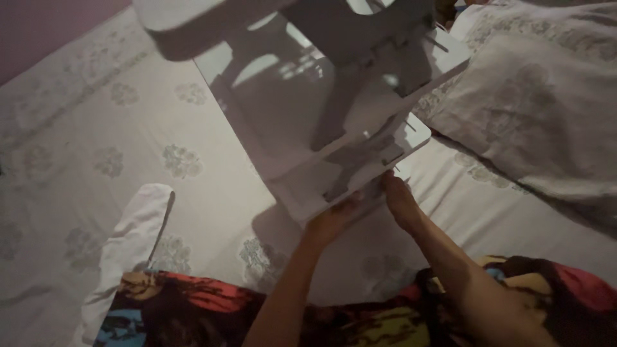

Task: The person is assembling a white, multi-tiered plastic shelf unit on a bed. They repeatedly attempt to connect the vertical supports to the shelf tiers, struggling with alignment and fit. The person lifts, rotates, and repositions the components multiple times in an effort to secure them together.

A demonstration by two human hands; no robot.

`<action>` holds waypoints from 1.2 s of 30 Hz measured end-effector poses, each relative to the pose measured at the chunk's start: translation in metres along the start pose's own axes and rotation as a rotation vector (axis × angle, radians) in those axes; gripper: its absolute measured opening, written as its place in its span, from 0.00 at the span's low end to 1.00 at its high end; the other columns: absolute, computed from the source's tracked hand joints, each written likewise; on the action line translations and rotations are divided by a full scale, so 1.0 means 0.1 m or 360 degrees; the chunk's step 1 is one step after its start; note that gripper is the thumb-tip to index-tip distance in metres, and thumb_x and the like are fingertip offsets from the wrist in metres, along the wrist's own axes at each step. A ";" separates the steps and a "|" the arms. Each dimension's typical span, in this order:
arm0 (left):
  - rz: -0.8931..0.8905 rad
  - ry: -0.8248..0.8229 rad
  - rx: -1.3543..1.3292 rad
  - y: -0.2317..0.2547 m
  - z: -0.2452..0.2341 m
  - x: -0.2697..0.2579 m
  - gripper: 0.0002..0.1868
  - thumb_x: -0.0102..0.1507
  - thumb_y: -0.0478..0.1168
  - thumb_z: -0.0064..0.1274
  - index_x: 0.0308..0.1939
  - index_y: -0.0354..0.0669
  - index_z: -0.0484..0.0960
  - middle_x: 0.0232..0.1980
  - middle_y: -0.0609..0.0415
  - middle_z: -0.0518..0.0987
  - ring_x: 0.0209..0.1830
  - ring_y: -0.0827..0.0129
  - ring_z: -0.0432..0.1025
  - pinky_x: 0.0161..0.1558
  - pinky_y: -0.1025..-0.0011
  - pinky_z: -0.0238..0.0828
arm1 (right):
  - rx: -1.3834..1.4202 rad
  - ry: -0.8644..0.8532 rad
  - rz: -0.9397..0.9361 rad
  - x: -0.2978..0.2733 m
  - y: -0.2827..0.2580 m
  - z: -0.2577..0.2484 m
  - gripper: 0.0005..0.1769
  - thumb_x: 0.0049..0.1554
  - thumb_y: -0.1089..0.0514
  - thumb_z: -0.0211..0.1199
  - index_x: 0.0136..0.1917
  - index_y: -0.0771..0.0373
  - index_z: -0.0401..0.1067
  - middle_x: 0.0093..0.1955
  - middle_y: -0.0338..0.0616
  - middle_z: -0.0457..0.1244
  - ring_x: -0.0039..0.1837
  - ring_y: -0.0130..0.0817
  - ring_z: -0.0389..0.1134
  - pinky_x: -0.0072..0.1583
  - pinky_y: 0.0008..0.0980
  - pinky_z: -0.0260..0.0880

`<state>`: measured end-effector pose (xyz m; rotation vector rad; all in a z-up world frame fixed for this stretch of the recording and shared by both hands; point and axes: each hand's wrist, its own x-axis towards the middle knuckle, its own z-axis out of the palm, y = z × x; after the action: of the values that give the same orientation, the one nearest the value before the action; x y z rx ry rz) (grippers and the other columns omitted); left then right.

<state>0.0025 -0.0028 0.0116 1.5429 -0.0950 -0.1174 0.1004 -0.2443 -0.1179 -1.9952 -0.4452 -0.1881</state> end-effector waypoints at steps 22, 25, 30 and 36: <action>-0.0213 -0.0072 0.0447 0.47 -0.05 -0.06 0.21 0.61 0.49 0.61 0.53 0.40 0.85 0.51 0.51 0.82 0.48 0.63 0.74 0.50 0.63 0.74 | 0.0261 -0.0187 0.0490 -0.05 -0.78 -0.32 0.32 0.68 0.41 0.38 0.58 0.70 0.71 0.58 0.50 0.69 0.61 0.38 0.66 0.65 0.38 0.64; -0.0147 -0.0075 0.0461 0.40 -0.06 -0.06 0.21 0.60 0.49 0.63 0.52 0.40 0.85 0.50 0.50 0.82 0.47 0.61 0.75 0.49 0.61 0.75 | 0.0482 -0.0172 0.0504 -0.03 -0.77 -0.36 0.31 0.69 0.41 0.43 0.58 0.72 0.72 0.62 0.54 0.66 0.65 0.40 0.63 0.69 0.38 0.59; -0.0136 -0.0057 0.0654 -0.17 -0.04 -0.05 0.23 0.66 0.52 0.56 0.58 0.41 0.80 0.58 0.51 0.78 0.56 0.60 0.73 0.59 0.63 0.68 | 0.0553 -0.0143 0.0695 -0.16 -0.80 -0.42 0.34 0.68 0.39 0.44 0.71 0.70 0.64 0.72 0.50 0.60 0.75 0.40 0.57 0.73 0.36 0.53; -0.0205 0.0224 0.0528 -0.24 0.03 -0.28 0.22 0.68 0.51 0.48 0.57 0.40 0.82 0.59 0.48 0.82 0.60 0.59 0.74 0.62 0.65 0.65 | 0.0876 -0.0084 0.0529 -0.22 -0.66 -0.26 0.35 0.66 0.41 0.46 0.74 0.69 0.60 0.74 0.50 0.59 0.76 0.40 0.56 0.73 0.35 0.53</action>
<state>-0.0264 -0.0029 -0.0122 1.8841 0.1018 -0.0981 0.0561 -0.2465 -0.0587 -1.5025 -0.1654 0.1808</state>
